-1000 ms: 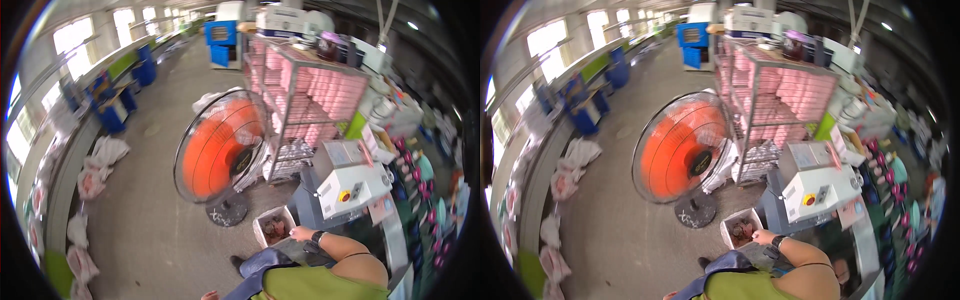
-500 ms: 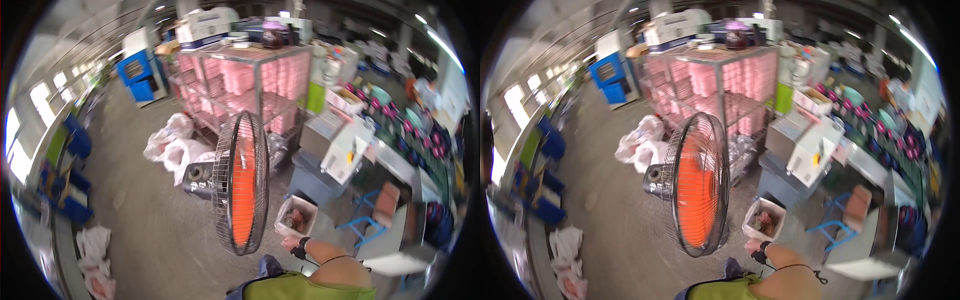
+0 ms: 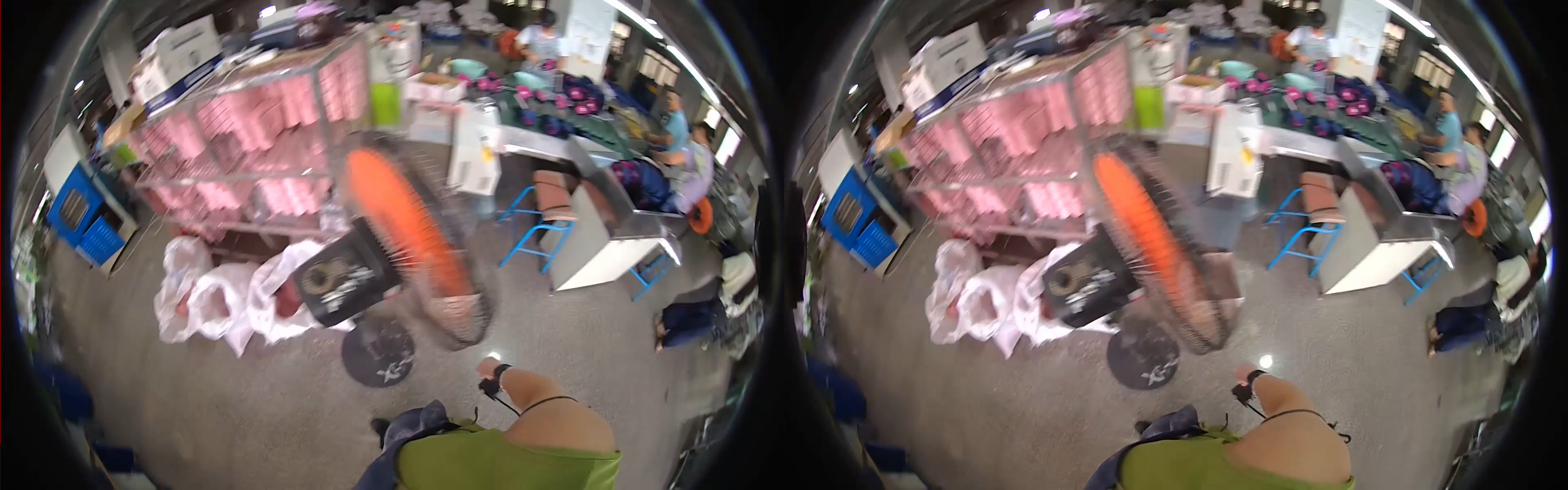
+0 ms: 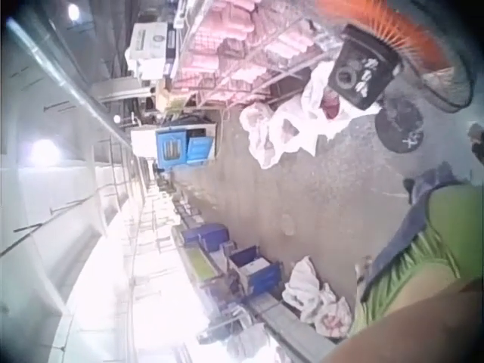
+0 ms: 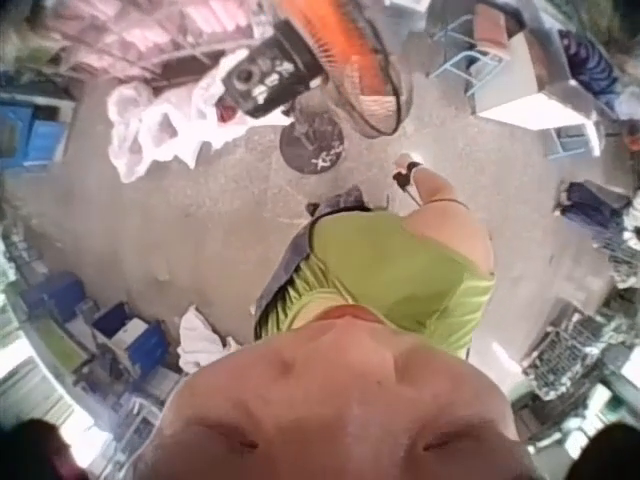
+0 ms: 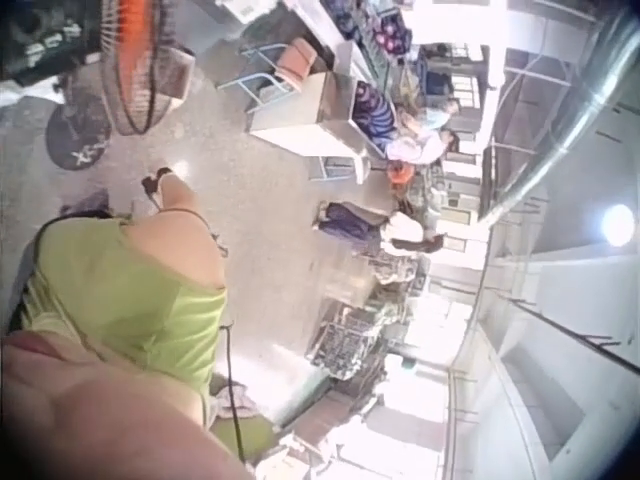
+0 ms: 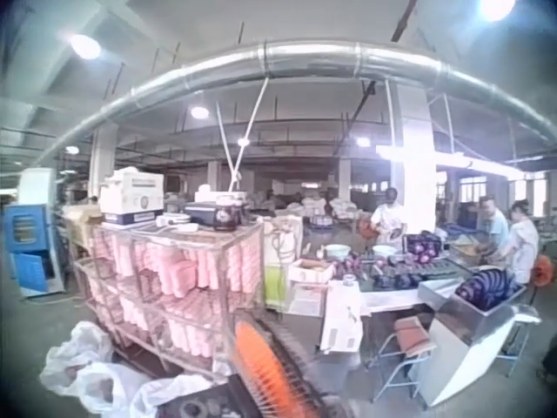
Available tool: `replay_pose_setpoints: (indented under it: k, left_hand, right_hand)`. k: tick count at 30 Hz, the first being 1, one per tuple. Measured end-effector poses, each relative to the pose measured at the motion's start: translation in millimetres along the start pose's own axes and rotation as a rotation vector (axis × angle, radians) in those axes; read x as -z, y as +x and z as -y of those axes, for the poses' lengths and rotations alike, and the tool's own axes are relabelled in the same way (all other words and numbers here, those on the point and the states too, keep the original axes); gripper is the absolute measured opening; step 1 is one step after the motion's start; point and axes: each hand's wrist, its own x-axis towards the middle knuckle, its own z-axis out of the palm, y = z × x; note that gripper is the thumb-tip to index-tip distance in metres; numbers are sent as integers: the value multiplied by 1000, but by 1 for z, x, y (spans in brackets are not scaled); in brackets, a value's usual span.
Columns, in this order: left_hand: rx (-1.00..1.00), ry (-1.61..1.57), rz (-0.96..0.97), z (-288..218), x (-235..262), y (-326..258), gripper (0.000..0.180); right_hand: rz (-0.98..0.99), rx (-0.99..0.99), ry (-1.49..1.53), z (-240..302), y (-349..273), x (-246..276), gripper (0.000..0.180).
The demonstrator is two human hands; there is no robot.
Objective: Applying adhesive or processing shoe insoles using a machine and organizing them on a conveyor.
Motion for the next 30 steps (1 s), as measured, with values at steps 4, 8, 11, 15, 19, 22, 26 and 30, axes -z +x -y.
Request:
replay_pose_setpoints:
  k: [4,8,11,15,19,22,26,30]
  left_hand:
    - [-341,845,-37,36,71,45,21]
    - [21,-245,74,25,113,90,10]
    - [140,-245,129,10,163,122,16]
    - [506,-453,195,-27,245,211,20]
    - [424,-158,320,-128,299,314,19]
    - [89,133,275,-243,275,368,27]
    - [-354,298,477,-405,189,431,36]
    - [-332,286,652,-523,56,497,41]
  right_hand:
    - [338,-29,107,82,74,-19,23]
    - [-53,105,82,232,172,87,22]
    - [-160,-51,1284,344,229,202,28]
    - [-463,-69,1052,406,304,309,25]
    - [-584,-193,1084,415,382,350,21]
    - [-740,-185,1072,399,448,367,21]
    - [-616,-376,1159,352,565,389,20]
    - [-779,-343,1244,317,684,397,30]
